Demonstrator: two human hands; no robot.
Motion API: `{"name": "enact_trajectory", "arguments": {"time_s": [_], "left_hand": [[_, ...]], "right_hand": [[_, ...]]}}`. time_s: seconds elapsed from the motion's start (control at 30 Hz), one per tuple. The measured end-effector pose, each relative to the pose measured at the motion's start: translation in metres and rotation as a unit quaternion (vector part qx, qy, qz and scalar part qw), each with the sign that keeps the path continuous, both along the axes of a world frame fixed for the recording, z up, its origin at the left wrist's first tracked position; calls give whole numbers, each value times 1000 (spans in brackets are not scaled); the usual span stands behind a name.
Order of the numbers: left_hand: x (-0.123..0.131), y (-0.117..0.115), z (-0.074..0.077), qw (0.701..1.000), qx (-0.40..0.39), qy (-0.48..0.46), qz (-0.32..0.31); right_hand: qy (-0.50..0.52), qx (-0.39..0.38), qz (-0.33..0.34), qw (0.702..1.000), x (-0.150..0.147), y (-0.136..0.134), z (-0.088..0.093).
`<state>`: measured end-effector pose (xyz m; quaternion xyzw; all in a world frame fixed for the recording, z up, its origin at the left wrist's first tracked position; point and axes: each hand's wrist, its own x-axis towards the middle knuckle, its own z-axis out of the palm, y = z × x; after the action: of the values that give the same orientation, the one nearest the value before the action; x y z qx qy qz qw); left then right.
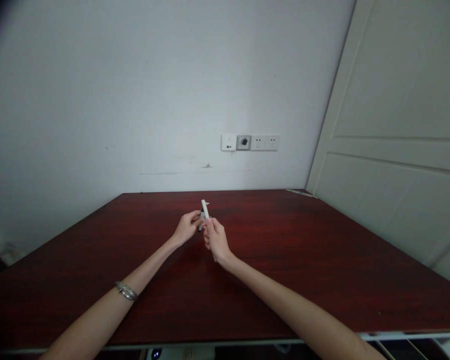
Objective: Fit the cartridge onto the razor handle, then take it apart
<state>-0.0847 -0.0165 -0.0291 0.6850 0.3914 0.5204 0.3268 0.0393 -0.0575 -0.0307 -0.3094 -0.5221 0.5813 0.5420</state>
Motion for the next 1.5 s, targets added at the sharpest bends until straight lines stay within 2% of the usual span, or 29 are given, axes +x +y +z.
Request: {"name": "enact_trajectory", "arguments": {"time_s": [0.03, 0.1, 0.17, 0.23, 0.33, 0.4, 0.53, 0.67, 0.87, 1.03, 1.13, 1.23, 1.4, 1.5], "left_hand": [[-1, 0, 0, 1000, 0, 2, 2], [-2, 1, 1, 1000, 0, 2, 10], [-3, 1, 1, 1000, -4, 8, 17], [-3, 0, 2, 1000, -10, 7, 14], [-4, 0, 0, 1000, -19, -16, -2], [-4, 1, -2, 999, -21, -29, -6], [-6, 5, -7, 999, -19, -30, -12], [-7, 5, -8, 999, -11, -39, -19], [-6, 0, -4, 999, -13, -50, -15], [-5, 0, -3, 998, -11, -57, -18], [-5, 1, -4, 998, -8, -58, -19], [-5, 0, -3, 999, -6, -44, -19], [-8, 0, 0, 999, -6, -35, -13], [-10, 3, -1, 999, -2, -30, -15]], "right_hand": [[-27, 17, 12, 999, 4, 0, 1], [-114, 100, 21, 988, 15, 0, 6], [-232, 220, -3, 948, 29, 3, 16], [-340, 302, -51, 889, 44, 9, 29], [-436, 361, -116, 816, 63, 20, 44], [-473, 387, -143, 779, 69, 25, 50], [-514, 411, -173, 733, 66, 24, 54], [-517, 408, -209, 723, 62, 22, 55], [-512, 407, -232, 720, 81, 30, 53], [-501, 427, -221, 719, 77, 27, 59], [-516, 436, -210, 707, 68, 26, 63], [-531, 428, -206, 702, 71, 31, 62], [-510, 381, -238, 733, 105, 46, 52], [-498, 370, -234, 749, 113, 45, 51]]}}
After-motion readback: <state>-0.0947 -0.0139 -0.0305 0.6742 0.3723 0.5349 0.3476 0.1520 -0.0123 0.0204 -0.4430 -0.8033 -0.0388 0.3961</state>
